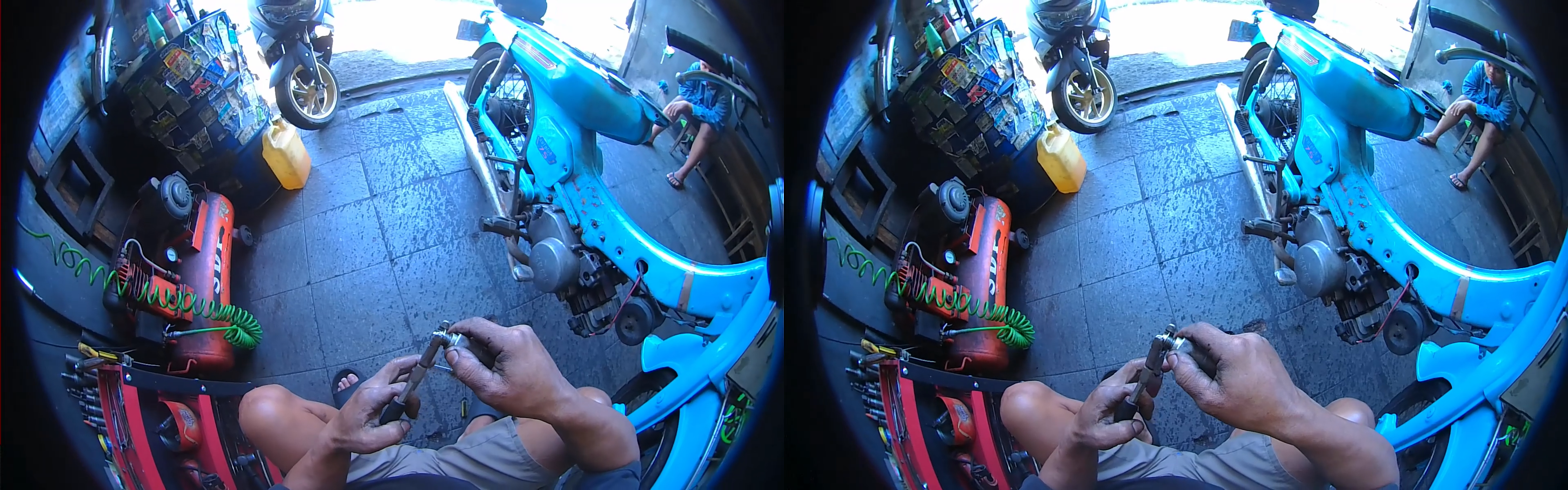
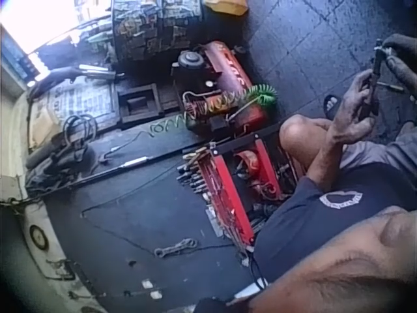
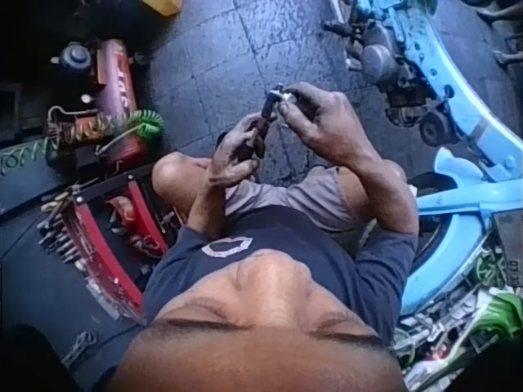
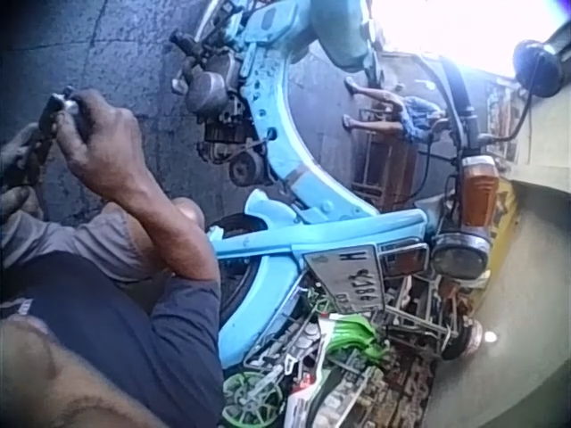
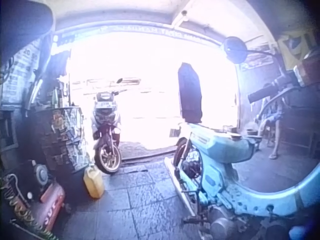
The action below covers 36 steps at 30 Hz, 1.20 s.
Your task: The person is removing and inspecting the spark plug of a motorcycle in a workshop.
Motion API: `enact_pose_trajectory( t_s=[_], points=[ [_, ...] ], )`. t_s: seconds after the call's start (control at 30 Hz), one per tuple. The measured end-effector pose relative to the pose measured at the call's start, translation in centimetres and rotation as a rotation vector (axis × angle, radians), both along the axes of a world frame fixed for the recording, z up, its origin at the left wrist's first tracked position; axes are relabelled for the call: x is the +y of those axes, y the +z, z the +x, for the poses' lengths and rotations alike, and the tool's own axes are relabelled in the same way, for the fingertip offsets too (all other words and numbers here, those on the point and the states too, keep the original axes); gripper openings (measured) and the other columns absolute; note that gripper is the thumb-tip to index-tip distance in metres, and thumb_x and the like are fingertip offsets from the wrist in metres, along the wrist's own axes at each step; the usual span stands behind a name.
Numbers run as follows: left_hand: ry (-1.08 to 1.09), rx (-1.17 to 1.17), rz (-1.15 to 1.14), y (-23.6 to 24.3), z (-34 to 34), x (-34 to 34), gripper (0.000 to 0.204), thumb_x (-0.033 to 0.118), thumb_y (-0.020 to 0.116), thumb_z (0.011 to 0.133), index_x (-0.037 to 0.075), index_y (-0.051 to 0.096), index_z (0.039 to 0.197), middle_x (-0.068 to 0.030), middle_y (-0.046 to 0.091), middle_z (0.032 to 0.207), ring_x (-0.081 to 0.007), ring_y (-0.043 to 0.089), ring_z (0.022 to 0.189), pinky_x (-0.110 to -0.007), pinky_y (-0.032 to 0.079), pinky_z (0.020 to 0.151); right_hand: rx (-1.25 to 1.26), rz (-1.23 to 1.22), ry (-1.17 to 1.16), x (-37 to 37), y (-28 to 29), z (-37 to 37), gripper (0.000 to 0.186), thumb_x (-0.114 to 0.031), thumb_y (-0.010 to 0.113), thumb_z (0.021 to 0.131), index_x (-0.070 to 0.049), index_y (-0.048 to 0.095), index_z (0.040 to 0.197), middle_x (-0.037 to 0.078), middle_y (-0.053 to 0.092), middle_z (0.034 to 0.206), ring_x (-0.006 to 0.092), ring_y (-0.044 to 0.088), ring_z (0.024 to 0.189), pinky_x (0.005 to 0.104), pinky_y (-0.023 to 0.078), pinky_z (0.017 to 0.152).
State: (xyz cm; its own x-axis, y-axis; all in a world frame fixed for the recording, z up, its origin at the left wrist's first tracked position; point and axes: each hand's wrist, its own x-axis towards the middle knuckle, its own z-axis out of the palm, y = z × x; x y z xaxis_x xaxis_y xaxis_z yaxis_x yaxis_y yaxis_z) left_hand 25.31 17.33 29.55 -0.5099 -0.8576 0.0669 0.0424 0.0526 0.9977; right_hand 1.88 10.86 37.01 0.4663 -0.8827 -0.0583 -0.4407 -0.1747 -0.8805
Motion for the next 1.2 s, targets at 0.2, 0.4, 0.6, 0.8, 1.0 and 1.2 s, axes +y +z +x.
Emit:
enact_pose_trajectory(
  t_s=[0.2,0.4,0.6,0.8,1.0,1.2],
  points=[
    [0.024,-0.010,0.016,0.4,-0.5,-0.2,0.014,0.002,0.061,0.071,0.000,0.061,0.084,-0.0242,0.043,0.136,-0.0324,0.050,0.123,-0.041,0.041,0.101,0.013,0.007,0.003,0.0,0.4,-0.2,0.033,-0.028,0.063,0.091,0.000,0.063,0.110,0.013,0.064,0.064,0.0238,0.066,0.055,0.0365,0.050,0.053],
    [0.018,0.007,-0.095,-0.6,-0.3,-0.1,0.009,0.002,0.061,0.073,0.000,0.059,0.081,-0.0231,0.046,0.132,-0.0327,0.052,0.122,-0.045,0.041,0.105,0.018,-0.020,-0.004,0.0,0.0,0.0,0.029,-0.020,0.068,0.090,0.001,0.064,0.109,0.009,0.061,0.065,0.0099,0.055,0.056,0.0292,0.043,0.052],
    [0.019,0.013,-0.113,-0.9,-0.8,-0.1,0.006,0.003,0.060,0.075,0.000,0.057,0.080,-0.0237,0.046,0.132,-0.0332,0.052,0.123,-0.046,0.042,0.105,0.012,-0.109,0.007,0.1,-0.2,-0.1,0.029,-0.019,0.069,0.089,-0.001,0.064,0.111,0.010,0.060,0.066,0.0124,0.053,0.054,0.0300,0.043,0.052],
    [0.011,0.014,-0.125,-1.0,-0.6,0.1,0.006,0.004,0.060,0.076,0.000,0.057,0.080,-0.0247,0.048,0.130,-0.0332,0.052,0.123,-0.047,0.041,0.105,0.011,-0.173,0.003,0.3,-0.2,0.1,0.027,-0.018,0.069,0.089,-0.001,0.065,0.109,0.012,0.061,0.067,0.0167,0.057,0.054,0.0324,0.045,0.052],
    [0.043,-0.032,-0.155,-0.4,-1.0,-0.2,0.008,0.005,0.061,0.075,0.001,0.058,0.081,-0.0246,0.048,0.133,-0.0336,0.052,0.123,-0.044,0.042,0.103,0.045,-0.178,-0.022,0.4,-0.4,0.1,0.028,-0.019,0.069,0.088,0.000,0.065,0.109,0.015,0.062,0.068,0.0205,0.061,0.054,0.0338,0.046,0.052],
    [0.058,-0.104,-0.126,-0.4,-1.0,-0.1,0.009,0.005,0.061,0.074,0.001,0.058,0.081,-0.0253,0.048,0.134,-0.0339,0.052,0.122,-0.042,0.043,0.097,0.108,-0.175,-0.036,0.5,-0.1,0.1,0.027,-0.020,0.069,0.088,-0.002,0.065,0.108,0.015,0.063,0.068,0.0230,0.062,0.055,0.0349,0.047,0.052]
  ],
)
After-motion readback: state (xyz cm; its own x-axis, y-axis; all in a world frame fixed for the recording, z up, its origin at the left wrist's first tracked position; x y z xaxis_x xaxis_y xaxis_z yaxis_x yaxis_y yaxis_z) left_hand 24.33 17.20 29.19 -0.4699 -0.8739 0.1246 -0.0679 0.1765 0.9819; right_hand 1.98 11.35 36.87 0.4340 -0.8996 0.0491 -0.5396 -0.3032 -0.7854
